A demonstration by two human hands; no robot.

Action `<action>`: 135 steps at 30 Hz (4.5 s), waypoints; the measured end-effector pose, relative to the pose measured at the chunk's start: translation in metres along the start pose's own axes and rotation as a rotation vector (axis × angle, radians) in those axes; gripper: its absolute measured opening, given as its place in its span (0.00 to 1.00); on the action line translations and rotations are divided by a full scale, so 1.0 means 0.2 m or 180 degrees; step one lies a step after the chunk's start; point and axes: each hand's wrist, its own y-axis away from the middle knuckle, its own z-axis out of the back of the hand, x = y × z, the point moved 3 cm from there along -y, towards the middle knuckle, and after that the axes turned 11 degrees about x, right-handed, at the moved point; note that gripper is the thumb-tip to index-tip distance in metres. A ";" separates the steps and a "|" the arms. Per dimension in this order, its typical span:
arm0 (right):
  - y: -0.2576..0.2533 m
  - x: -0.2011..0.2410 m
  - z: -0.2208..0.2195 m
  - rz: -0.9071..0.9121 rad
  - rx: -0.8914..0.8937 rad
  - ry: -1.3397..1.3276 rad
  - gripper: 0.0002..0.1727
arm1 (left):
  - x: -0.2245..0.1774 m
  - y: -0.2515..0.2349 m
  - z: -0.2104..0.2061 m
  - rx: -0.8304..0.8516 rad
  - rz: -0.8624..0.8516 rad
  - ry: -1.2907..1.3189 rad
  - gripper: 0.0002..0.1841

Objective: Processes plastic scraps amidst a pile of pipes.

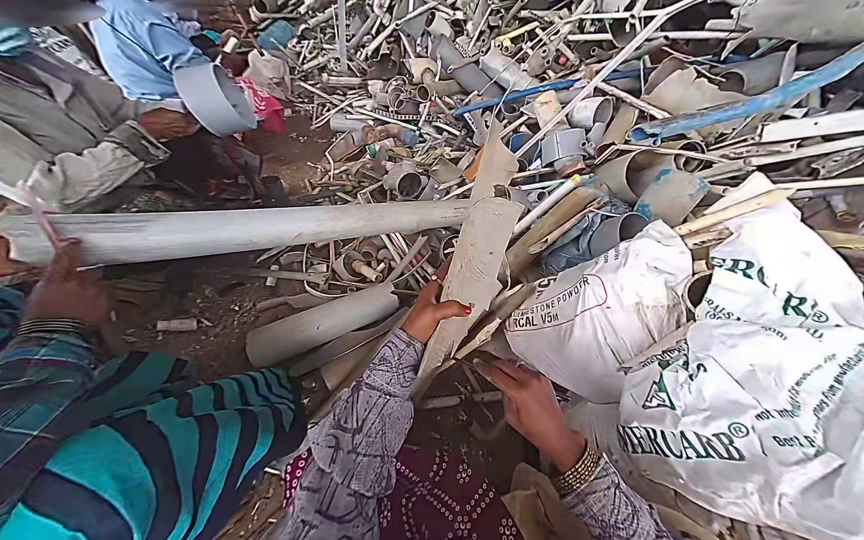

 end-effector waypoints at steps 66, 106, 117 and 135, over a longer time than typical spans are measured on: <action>-0.03 0.00 0.08 -0.1206 -0.0314 0.0450 0.14 | 0.09 -0.02 -0.13 0.0269 0.0051 0.0598 0.41; -0.04 -0.03 0.17 -0.1786 0.0325 0.0504 0.14 | 0.04 0.07 -0.16 0.0612 0.0468 0.0262 0.34; -0.07 -0.18 0.25 -0.2902 0.1217 0.0143 0.19 | 0.06 0.07 -0.20 0.0698 0.0698 0.0119 0.34; -0.09 -0.24 0.27 -0.3285 0.1442 0.0020 0.21 | 0.11 0.06 -0.22 0.0825 0.0840 -0.0110 0.37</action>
